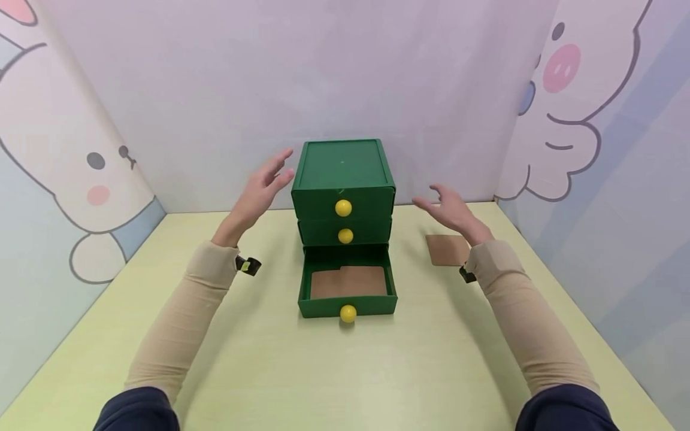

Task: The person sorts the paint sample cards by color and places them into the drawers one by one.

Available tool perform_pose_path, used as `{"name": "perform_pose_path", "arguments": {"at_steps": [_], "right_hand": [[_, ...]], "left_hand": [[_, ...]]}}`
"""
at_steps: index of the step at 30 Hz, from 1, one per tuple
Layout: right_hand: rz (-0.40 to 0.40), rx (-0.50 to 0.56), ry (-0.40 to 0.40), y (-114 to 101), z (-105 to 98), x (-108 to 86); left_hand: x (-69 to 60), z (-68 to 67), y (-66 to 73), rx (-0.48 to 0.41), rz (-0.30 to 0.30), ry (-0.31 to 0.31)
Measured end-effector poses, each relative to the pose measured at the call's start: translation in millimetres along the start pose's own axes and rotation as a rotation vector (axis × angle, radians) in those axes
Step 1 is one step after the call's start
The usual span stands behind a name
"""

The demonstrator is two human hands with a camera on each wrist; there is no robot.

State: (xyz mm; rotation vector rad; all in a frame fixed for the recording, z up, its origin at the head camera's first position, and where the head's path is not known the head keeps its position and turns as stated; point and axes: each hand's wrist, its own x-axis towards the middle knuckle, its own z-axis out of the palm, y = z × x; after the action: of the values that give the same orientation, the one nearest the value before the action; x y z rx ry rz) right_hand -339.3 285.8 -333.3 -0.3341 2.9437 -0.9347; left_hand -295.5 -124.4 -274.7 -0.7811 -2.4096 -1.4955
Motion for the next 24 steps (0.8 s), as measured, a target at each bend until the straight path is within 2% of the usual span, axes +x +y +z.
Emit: {"name": "perform_pose_path", "arguments": {"at_steps": [3, 5, 9, 14, 19, 24], "right_hand": [[0.064, -0.140, -0.061, 19, 7, -2.8], [0.084, -0.197, -0.111, 30, 12, -5.6], [0.038, -0.248, -0.199, 50, 16, -12.6], [-0.045, -0.274, -0.286, 68, 12, -20.0], [-0.029, -0.278, -0.385, 74, 9, -22.7], [-0.010, -0.297, -0.424, 77, 9, -22.1]], "left_hand": [[0.9, -1.9, 3.5, -0.052, -0.059, -0.076], [0.6, -1.6, 7.9, -0.067, -0.084, -0.114], [1.3, 1.0, 9.5, -0.057, -0.124, -0.164], [1.7, 3.2, 7.8, -0.042, -0.143, -0.179], [1.8, 3.8, 6.0, -0.040, -0.141, -0.180], [2.1, 4.4, 5.1, -0.052, -0.134, -0.185]]}}
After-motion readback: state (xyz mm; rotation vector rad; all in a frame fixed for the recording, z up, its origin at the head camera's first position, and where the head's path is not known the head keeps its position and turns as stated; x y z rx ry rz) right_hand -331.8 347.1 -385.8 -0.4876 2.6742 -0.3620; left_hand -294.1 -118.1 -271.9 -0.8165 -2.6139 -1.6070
